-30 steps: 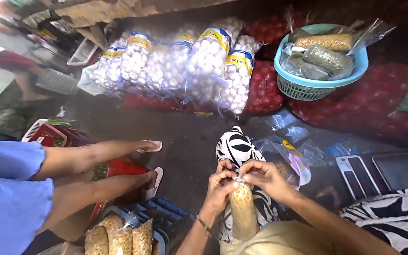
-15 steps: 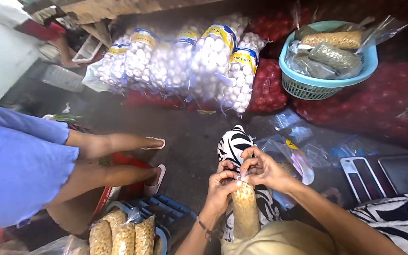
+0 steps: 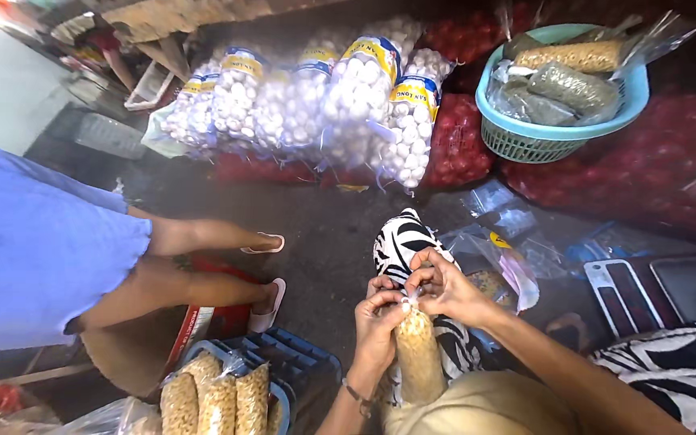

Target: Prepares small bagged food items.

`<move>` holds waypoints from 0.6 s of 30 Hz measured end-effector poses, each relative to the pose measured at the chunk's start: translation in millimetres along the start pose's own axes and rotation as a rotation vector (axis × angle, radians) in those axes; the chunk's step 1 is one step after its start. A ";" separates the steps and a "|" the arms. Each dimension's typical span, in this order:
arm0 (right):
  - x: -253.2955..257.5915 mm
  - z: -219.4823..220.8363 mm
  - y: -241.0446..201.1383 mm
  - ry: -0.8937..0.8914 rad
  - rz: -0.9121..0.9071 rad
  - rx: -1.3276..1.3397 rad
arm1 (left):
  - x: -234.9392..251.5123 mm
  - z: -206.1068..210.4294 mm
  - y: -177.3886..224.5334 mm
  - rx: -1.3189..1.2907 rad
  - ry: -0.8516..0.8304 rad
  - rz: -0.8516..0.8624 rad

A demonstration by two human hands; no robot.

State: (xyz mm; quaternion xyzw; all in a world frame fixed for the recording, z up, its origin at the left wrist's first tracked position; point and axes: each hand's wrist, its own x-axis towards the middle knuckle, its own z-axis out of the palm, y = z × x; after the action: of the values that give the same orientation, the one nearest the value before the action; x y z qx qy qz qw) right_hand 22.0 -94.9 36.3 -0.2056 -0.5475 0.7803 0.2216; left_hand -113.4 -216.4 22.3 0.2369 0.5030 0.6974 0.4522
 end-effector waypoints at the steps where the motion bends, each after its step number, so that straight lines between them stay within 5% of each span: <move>1: -0.4 2.0 0.4 0.004 -0.009 -0.005 | -0.5 -1.4 1.8 0.062 -0.010 0.025; 10: -2.0 17.5 9.2 -0.017 -0.144 -0.034 | -12.1 7.8 24.2 0.741 0.028 0.332; 18: -17.1 13.7 7.0 -0.019 -0.205 -0.091 | -24.4 18.9 17.6 0.735 0.104 0.415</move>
State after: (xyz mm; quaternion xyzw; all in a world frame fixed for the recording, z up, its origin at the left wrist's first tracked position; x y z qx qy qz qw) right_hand 27.4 -117.2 35.4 -0.1509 -0.6028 0.7296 0.2855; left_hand -93.7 -229.9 48.7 0.4432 0.6818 0.5591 0.1618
